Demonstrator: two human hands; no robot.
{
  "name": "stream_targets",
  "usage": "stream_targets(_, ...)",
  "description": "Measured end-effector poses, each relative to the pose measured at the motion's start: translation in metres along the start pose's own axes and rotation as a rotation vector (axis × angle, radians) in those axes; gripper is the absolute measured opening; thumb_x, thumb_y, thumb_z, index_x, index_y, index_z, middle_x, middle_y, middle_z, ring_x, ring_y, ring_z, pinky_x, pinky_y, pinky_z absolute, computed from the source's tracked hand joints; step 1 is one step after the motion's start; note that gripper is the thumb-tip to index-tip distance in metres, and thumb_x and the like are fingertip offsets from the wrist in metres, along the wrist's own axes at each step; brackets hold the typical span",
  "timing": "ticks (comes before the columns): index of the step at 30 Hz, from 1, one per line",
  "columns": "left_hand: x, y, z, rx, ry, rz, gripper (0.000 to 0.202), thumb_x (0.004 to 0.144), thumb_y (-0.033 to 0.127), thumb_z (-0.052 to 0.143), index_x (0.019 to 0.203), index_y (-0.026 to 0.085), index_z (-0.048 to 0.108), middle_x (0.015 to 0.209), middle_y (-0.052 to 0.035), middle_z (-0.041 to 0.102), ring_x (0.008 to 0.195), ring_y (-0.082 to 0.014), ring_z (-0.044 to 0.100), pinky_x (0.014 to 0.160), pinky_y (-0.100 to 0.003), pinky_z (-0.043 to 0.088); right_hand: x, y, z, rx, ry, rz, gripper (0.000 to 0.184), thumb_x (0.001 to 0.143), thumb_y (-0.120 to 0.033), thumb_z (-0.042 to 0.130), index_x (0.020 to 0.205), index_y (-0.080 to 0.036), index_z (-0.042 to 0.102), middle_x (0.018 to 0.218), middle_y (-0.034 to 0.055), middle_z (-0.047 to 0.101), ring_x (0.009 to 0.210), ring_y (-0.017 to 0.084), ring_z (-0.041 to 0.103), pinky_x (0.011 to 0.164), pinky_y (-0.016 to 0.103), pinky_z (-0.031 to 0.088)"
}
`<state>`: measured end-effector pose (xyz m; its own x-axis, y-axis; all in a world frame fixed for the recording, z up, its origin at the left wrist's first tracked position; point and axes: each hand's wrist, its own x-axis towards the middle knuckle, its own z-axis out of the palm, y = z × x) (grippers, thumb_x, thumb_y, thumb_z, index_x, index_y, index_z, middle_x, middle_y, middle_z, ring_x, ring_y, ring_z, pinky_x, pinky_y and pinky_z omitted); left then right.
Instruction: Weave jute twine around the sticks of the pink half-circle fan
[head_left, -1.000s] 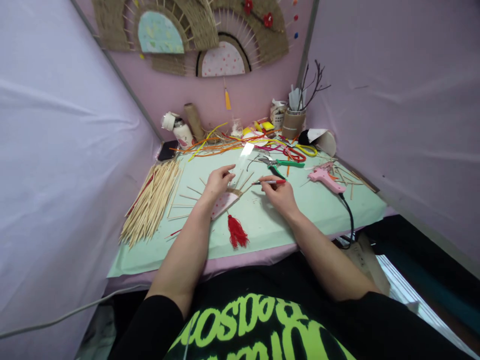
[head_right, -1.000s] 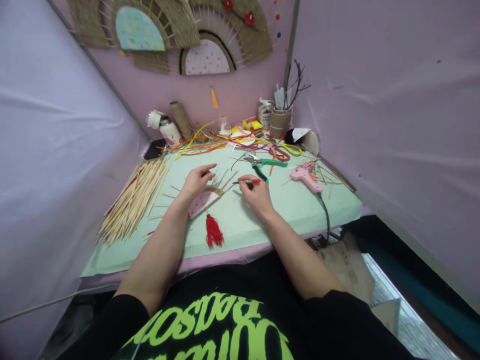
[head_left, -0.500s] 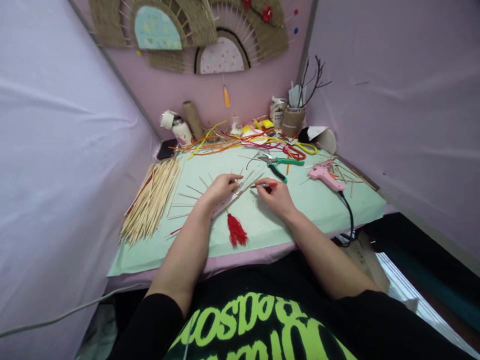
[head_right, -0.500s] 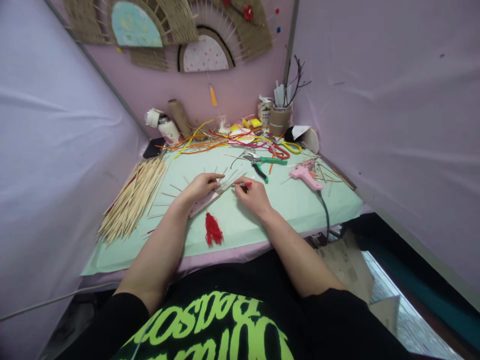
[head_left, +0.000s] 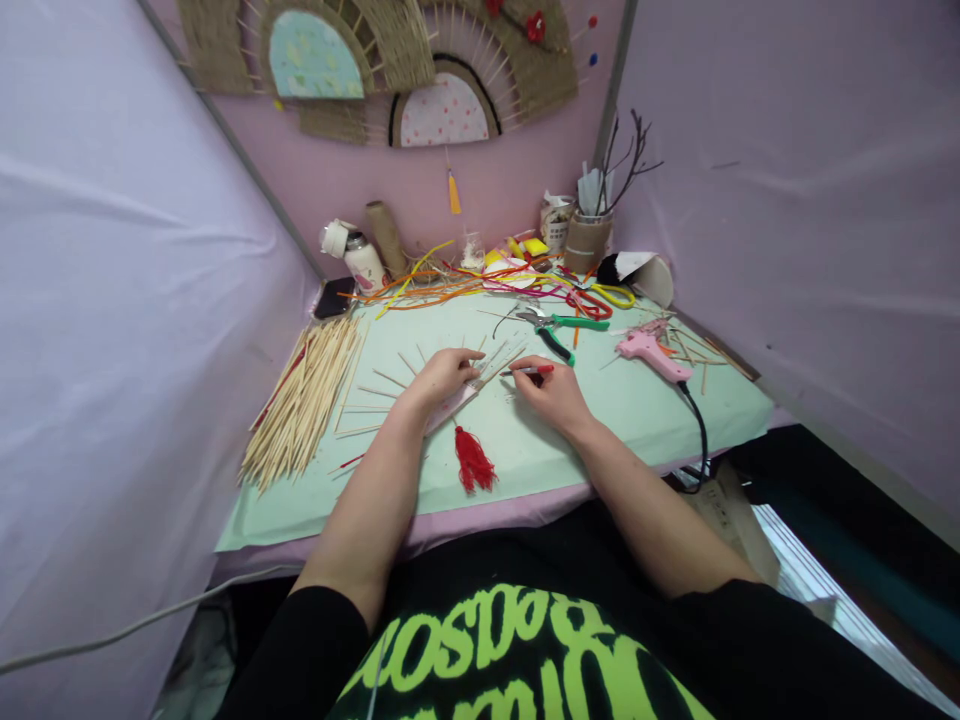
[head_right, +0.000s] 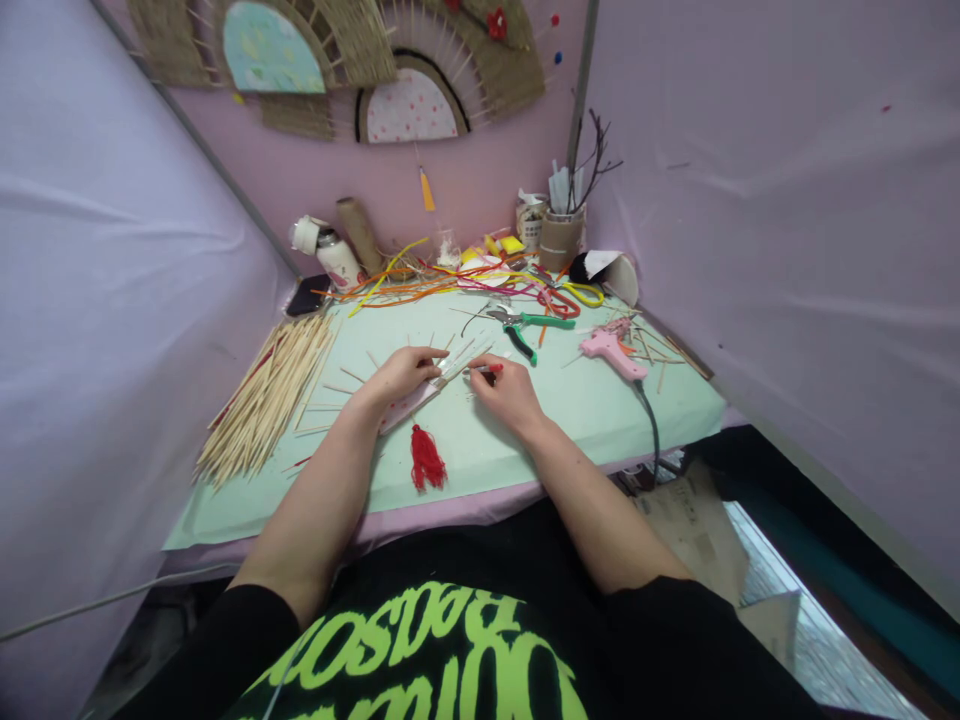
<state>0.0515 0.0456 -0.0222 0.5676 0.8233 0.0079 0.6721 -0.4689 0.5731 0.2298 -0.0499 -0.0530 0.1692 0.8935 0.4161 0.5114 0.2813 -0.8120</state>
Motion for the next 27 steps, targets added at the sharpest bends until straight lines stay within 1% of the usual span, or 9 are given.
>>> stream_targets(8, -0.0002, 0.0013, -0.001, 0.044, -0.024, 0.005, 0.042, 0.078, 0.024, 0.058, 0.118, 0.013, 0.064, 0.078, -0.0039, 0.066, 0.071, -0.015, 0.057, 0.071, -0.025, 0.042, 0.0012, -0.0049, -0.0027, 0.022, 0.026, 0.049, 0.024, 0.077, -0.025, 0.052, 0.087, -0.017, 0.071, 0.083, 0.0048, 0.072, 0.066, 0.015, 0.06, 0.065, 0.026, 0.044)
stream_targets(12, 0.0008, 0.0002, 0.0001, 0.043, -0.027, -0.006, 0.041, 0.078, 0.022, 0.058, 0.118, 0.013, 0.064, 0.079, -0.004, 0.066, 0.071, -0.015, 0.057, 0.071, -0.025, 0.042, 0.0023, -0.0048, -0.0034, 0.033, 0.004, 0.068, 0.025, 0.078, -0.026, 0.051, 0.088, -0.017, 0.072, 0.083, 0.0048, 0.072, 0.067, 0.015, 0.06, 0.066, 0.025, 0.044)
stream_targets(16, 0.0034, -0.0012, 0.0007, 0.064, -0.038, -0.008, 0.041, 0.078, 0.022, 0.058, 0.118, 0.013, 0.065, 0.081, -0.0049, 0.067, 0.072, -0.0156, 0.057, 0.071, -0.025, 0.042, 0.0034, -0.0056, -0.0042, 0.003, -0.026, 0.117, 0.028, 0.081, -0.027, 0.049, 0.091, -0.015, 0.072, 0.077, 0.0048, 0.071, 0.064, 0.015, 0.059, 0.065, 0.026, 0.043)
stream_targets(21, 0.0054, -0.0021, 0.0009, 0.082, -0.056, -0.007, 0.041, 0.079, 0.021, 0.058, 0.119, 0.014, 0.065, 0.087, -0.0063, 0.07, 0.077, -0.0169, 0.06, 0.075, -0.026, 0.043, 0.0041, -0.0064, -0.0043, -0.006, -0.035, 0.126, 0.029, 0.082, -0.028, 0.048, 0.092, -0.015, 0.071, 0.071, 0.0044, 0.069, 0.063, 0.015, 0.059, 0.062, 0.025, 0.042)
stream_targets(24, 0.0059, -0.0034, 0.0016, 0.07, -0.052, -0.009, 0.041, 0.078, 0.021, 0.059, 0.118, 0.015, 0.065, 0.088, -0.0069, 0.071, 0.079, -0.0178, 0.061, 0.077, -0.026, 0.044, 0.0044, -0.0063, -0.004, 0.012, -0.048, 0.133, 0.029, 0.082, -0.029, 0.048, 0.091, -0.015, 0.071, 0.073, 0.0046, 0.069, 0.064, 0.015, 0.059, 0.062, 0.025, 0.042)
stream_targets(27, 0.0066, -0.0042, 0.0023, 0.04, -0.04, -0.011, 0.04, 0.077, 0.019, 0.06, 0.116, 0.015, 0.067, 0.094, -0.0087, 0.071, 0.084, -0.0195, 0.062, 0.081, -0.028, 0.044, 0.0046, -0.0056, -0.0035, 0.045, -0.051, 0.133, 0.029, 0.082, -0.031, 0.049, 0.091, -0.015, 0.071, 0.074, 0.0051, 0.07, 0.064, 0.015, 0.059, 0.063, 0.025, 0.044)
